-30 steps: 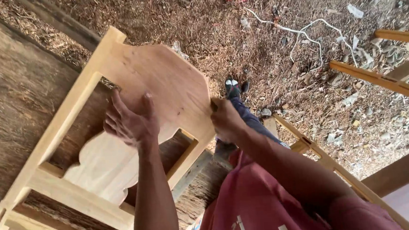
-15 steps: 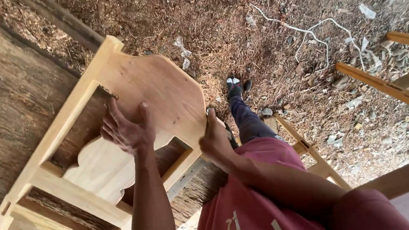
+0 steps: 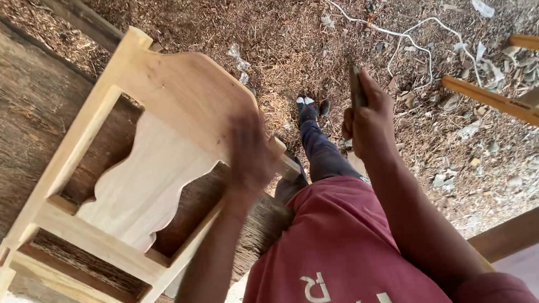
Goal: The person sands a wooden chair frame using a sanding block. They smooth the curved backrest and the rectangular frame sections, moving the block along the grain and edges. The person repositions the chair to access different sides and continues sanding the legs and joints.
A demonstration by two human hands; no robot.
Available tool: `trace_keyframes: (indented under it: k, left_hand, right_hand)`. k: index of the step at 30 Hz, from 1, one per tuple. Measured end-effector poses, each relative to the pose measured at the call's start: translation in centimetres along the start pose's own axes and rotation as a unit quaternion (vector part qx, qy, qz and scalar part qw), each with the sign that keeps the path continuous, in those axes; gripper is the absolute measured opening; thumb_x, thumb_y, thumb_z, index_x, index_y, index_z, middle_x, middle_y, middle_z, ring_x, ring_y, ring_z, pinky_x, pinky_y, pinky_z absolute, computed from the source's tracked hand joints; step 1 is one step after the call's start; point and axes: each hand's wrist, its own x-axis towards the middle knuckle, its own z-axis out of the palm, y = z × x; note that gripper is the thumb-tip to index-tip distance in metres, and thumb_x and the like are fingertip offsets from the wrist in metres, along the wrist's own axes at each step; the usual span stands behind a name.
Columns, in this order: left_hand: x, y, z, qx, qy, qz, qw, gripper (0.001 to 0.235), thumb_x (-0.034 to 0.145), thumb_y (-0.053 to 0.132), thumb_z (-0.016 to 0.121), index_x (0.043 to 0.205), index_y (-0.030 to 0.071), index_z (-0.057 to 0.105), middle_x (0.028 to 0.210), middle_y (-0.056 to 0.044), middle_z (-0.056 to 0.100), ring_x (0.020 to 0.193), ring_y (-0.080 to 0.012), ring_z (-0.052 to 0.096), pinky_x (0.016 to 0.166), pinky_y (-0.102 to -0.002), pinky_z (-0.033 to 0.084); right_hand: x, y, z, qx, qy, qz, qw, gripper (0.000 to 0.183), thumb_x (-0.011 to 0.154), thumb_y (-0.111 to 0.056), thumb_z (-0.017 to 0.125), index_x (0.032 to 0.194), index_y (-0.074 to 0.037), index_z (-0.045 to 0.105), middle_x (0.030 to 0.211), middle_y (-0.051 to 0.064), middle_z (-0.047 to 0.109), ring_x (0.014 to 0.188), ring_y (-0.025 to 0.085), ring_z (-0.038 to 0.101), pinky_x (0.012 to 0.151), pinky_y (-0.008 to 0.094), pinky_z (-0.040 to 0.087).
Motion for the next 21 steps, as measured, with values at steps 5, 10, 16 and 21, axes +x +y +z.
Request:
trace_keyframes:
  k: [5, 10, 16, 21]
  left_hand:
    - [-4.6, 7.9, -2.1, -0.279, -0.296, 0.068, 0.911, 0.096, 0.083, 0.059, 0.055, 0.163, 0.018, 0.019, 0.131, -0.037, 0.056, 0.112, -0.0595, 0.062, 0.08, -0.066, 0.057]
    - [-1.0, -2.2, -2.0, 0.016, -0.071, 0.096, 0.993, 0.076, 0.105, 0.066, 0.031, 0.155, 0.011, 0.045, 0.157, -0.017, 0.047, 0.141, -0.0421, 0.048, 0.108, -0.062, 0.041]
    - [2.5, -12.0, -4.3, 0.125, 0.08, 0.01, 0.989, 0.067, 0.093, 0.056, 0.075, 0.149, 0.023, 0.061, 0.148, -0.02, 0.052, 0.139, -0.0528, 0.04, 0.109, -0.069, 0.033]
    - [-1.5, -15.2, -10.6, 0.098, 0.019, -0.334, 0.937, 0.08, 0.099, 0.077, 0.051, 0.159, 0.025, 0.043, 0.16, -0.027, 0.034, 0.146, -0.0561, 0.025, 0.115, -0.077, 0.02]
  right_hand:
    - [-4.4, 0.8, -0.6, -0.046, -0.013, -0.049, 0.998, 0.073, 0.083, 0.024, 0.033, 0.154, 0.012, 0.026, 0.109, 0.034, 0.051, 0.042, 0.012, 0.049, 0.036, 0.028, 0.047]
    - [-5.7, 3.8, 0.0, -0.235, -0.037, -0.136, 0.962, 0.085, 0.076, 0.028, 0.045, 0.157, 0.005, 0.031, 0.155, 0.037, 0.036, 0.138, 0.057, 0.038, 0.113, 0.061, 0.033]
    - [-11.9, 3.0, 4.4, -0.367, -0.137, -0.06, 0.918, 0.082, 0.087, 0.023, 0.043, 0.161, -0.009, 0.031, 0.145, 0.033, 0.05, 0.091, 0.052, 0.071, 0.073, 0.057, 0.06]
    - [-13.0, 6.2, 11.2, -0.41, -0.154, 0.027, 0.898, 0.11, 0.081, 0.02, 0.05, 0.165, -0.027, -0.005, 0.145, 0.037, 0.048, 0.087, 0.051, 0.071, 0.065, 0.052, 0.055]
